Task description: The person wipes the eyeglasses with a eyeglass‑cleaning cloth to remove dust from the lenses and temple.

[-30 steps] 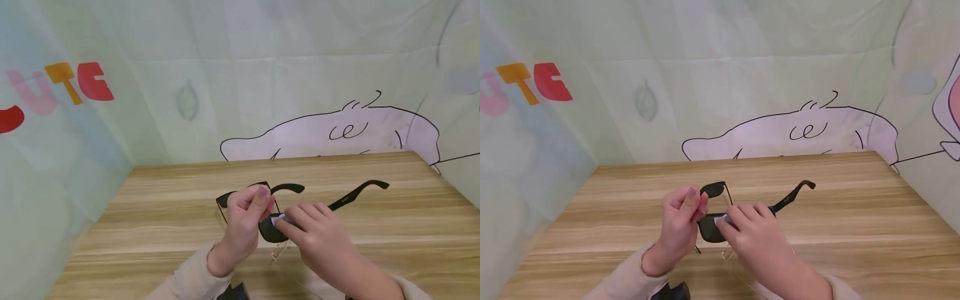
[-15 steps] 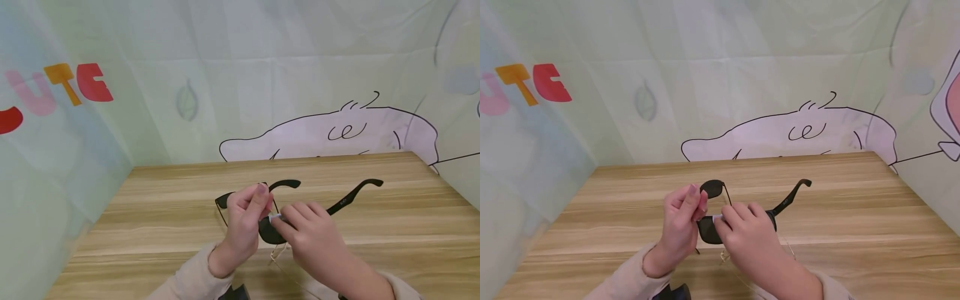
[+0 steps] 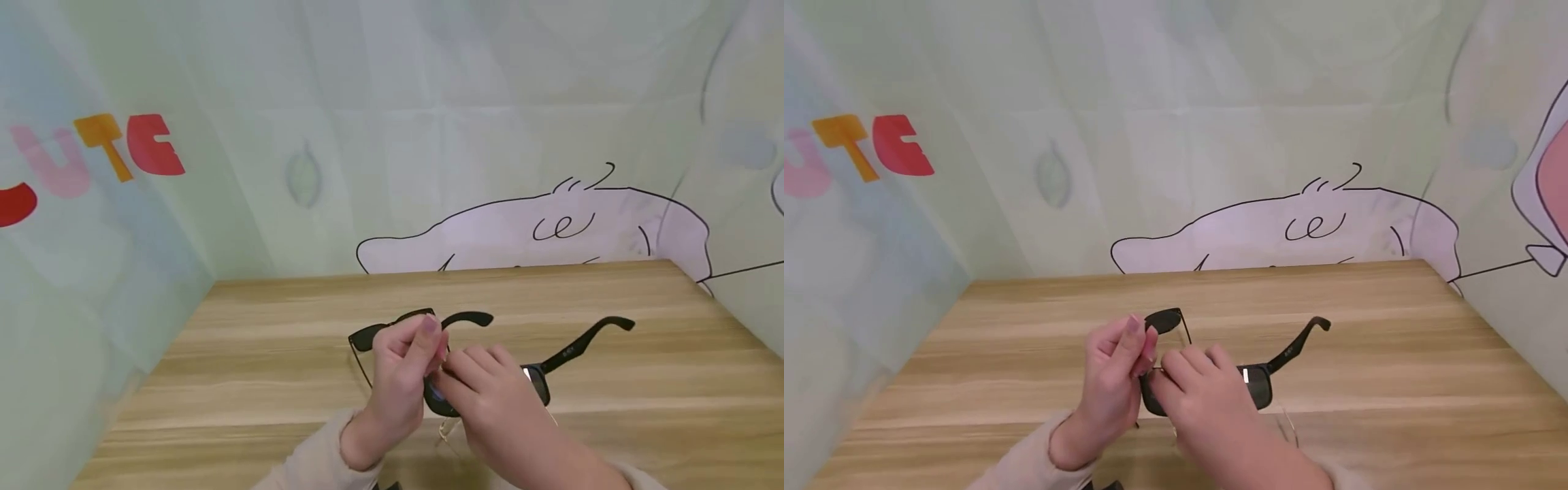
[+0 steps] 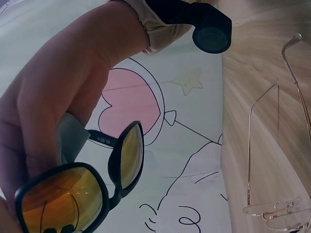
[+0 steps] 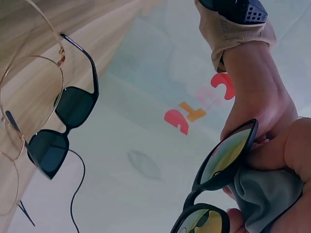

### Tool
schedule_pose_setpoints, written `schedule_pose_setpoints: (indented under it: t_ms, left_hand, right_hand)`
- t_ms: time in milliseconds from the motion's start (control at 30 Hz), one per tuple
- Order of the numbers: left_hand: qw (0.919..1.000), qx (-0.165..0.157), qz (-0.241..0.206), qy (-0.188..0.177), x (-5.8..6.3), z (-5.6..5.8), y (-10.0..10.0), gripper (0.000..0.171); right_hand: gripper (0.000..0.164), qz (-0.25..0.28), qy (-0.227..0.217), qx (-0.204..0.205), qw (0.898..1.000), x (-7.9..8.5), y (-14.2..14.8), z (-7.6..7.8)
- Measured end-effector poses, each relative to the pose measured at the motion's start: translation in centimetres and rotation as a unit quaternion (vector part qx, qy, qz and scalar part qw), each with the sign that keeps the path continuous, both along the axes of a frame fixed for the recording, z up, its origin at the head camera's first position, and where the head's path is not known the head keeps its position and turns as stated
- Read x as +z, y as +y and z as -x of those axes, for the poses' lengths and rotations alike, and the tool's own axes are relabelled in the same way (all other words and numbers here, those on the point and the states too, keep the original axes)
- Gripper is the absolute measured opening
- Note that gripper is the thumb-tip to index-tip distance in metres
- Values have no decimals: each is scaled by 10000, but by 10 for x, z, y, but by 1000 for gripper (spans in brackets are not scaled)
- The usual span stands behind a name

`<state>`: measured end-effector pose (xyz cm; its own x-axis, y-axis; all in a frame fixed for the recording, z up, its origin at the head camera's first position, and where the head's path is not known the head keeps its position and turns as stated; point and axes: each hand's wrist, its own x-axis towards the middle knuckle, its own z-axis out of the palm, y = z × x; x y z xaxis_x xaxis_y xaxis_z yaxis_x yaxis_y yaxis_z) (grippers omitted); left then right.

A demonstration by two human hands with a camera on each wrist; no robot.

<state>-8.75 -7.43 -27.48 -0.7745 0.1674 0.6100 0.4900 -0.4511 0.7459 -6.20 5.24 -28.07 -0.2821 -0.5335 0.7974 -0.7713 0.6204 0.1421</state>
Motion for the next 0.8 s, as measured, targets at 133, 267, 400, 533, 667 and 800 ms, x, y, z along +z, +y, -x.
schedule_pose_setpoints:
  t_ms: [133,267,400,533,667,800]
  left_hand:
    - [9999,18,101,120,2,-2,-1,45]
    - [9994,33,120,316,4,-1,-4,44]
    - [9993,26,102,364,4,1,-6,44]
    - [9986,300,62,435,3,4,-6,46]
    - [9959,715,-64,554,3,9,-7,47]
    - [9940,933,-108,560,3,11,-8,48]
  right_hand:
    - [32,-46,162,-264,9995,-1,0,-2]
    - [30,-72,65,-561,9984,-2,5,0]
    - [30,-16,-232,-457,9987,-5,11,3]
    - [31,-144,-184,-177,9996,-7,12,8]
    - [25,-212,417,-46,9989,-9,6,11]
    - [35,-123,637,-1,9979,-11,0,9]
